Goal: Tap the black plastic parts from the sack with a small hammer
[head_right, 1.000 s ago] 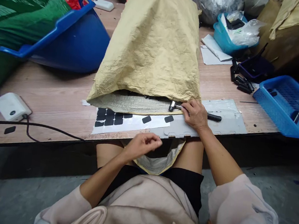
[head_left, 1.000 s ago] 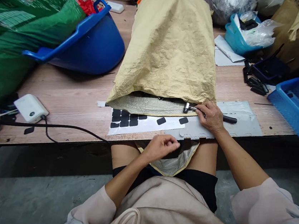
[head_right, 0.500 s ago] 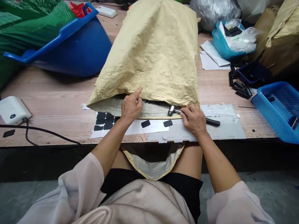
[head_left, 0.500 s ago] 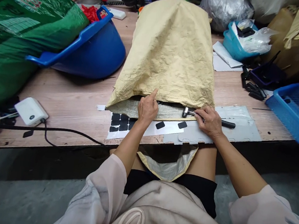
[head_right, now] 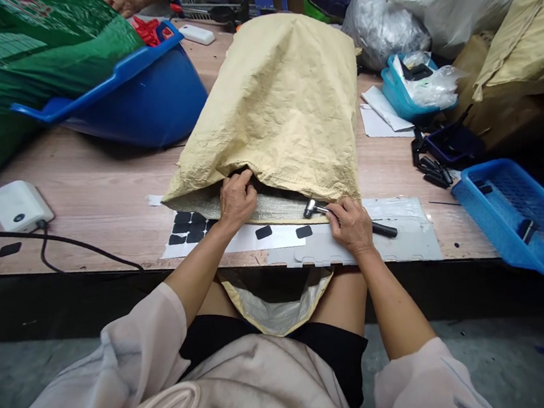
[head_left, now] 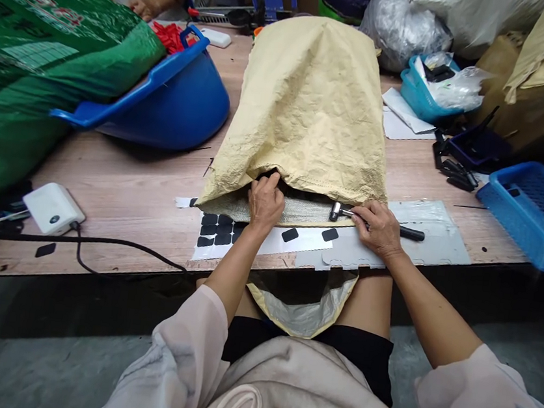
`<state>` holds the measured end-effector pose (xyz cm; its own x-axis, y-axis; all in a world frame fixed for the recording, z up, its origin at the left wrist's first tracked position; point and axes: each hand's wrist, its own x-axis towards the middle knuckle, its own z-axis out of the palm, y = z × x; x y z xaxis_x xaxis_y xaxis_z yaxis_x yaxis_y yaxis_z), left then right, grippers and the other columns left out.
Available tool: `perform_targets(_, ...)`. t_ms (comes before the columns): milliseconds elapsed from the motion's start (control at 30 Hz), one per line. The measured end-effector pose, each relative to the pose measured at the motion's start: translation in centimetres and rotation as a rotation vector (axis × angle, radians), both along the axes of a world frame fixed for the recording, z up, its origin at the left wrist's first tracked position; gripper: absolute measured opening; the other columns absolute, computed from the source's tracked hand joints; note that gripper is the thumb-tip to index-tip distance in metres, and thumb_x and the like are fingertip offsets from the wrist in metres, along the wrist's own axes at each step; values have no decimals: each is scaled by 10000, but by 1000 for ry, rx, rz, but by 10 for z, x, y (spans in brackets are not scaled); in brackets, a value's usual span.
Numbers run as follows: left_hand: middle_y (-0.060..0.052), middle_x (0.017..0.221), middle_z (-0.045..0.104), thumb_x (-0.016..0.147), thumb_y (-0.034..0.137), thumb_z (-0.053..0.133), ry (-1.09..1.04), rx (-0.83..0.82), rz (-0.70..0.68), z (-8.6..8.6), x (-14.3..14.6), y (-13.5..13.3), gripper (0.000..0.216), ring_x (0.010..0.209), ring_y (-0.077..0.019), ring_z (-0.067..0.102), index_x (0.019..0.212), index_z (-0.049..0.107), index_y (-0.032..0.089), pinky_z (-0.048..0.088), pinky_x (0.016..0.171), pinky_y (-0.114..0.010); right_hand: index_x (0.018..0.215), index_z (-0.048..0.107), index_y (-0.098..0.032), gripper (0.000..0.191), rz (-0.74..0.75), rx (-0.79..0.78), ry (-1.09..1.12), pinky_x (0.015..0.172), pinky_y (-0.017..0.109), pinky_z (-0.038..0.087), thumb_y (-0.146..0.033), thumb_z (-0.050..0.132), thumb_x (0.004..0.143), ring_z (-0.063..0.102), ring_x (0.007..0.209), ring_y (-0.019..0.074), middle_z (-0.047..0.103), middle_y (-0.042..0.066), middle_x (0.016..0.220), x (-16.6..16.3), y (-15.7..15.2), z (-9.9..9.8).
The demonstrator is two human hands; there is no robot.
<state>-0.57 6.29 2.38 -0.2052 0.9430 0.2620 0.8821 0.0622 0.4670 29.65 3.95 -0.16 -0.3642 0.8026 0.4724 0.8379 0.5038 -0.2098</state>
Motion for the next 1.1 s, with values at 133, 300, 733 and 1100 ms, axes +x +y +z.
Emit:
perform_targets(133,-94,868,703,866,213,603,-87,-23,42,0,5,20,156,921,-278,647,934,741,187,491,881,-367,1050,774,-243,236,2,10,-6,836,376,501,-338,562,1013,606,901,239,678,68,949,0,0,0)
perform_targets(300,-134,867,766,837,247,674,-91,-226,92,0,16,33,127,876,-285,705,826,759,152,492,793,-339,1042,775,-250,224,-5,-4,-2,841,378,505,-336,571,1008,617,908,241,687,65,956,0,0,0)
perform_targets(733,-35,869,714,804,273,757,-227,-133,-136,0,-21,-48,88,868,-227,640,877,757,225,509,833,-355,1053,779,-264,226,0,-18,10,854,395,498,-334,571,997,606,917,251,689,71,964,0,1,0)
perform_targets(1100,-36,948,705,816,185,752,-235,-156,-424,-11,17,-75,124,965,-242,624,929,718,225,505,912,-388,1042,776,-249,227,5,-9,9,837,385,495,-333,568,1002,601,903,248,680,72,948,1,1,1)
